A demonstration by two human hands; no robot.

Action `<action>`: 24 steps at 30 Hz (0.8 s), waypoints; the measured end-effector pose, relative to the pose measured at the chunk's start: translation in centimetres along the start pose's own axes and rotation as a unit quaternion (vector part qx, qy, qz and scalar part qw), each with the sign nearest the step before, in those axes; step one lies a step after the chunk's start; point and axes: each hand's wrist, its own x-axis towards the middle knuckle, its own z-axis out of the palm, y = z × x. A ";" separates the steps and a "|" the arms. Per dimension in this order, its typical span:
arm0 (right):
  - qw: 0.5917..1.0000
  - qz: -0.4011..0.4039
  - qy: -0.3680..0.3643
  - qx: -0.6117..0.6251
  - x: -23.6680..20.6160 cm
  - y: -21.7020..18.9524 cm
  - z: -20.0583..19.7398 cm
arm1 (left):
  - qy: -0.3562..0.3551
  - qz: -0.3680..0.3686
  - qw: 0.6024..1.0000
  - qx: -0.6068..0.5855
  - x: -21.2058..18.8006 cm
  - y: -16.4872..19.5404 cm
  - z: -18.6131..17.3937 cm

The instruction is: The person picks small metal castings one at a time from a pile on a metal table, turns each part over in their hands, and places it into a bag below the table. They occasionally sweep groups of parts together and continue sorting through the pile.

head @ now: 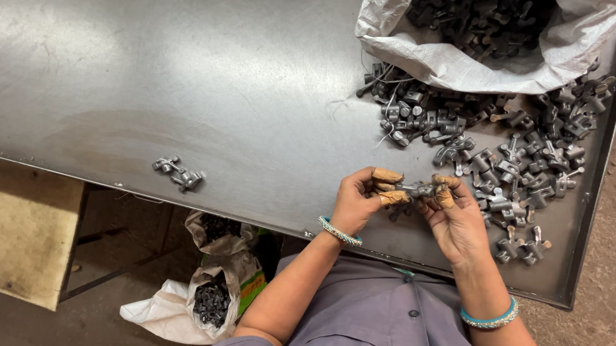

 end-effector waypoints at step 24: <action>0.952 -0.186 -0.060 -0.236 -2.0 -1.0 3.6 | -0.099 0.138 0.969 0.178 1.6 3.1 -1.5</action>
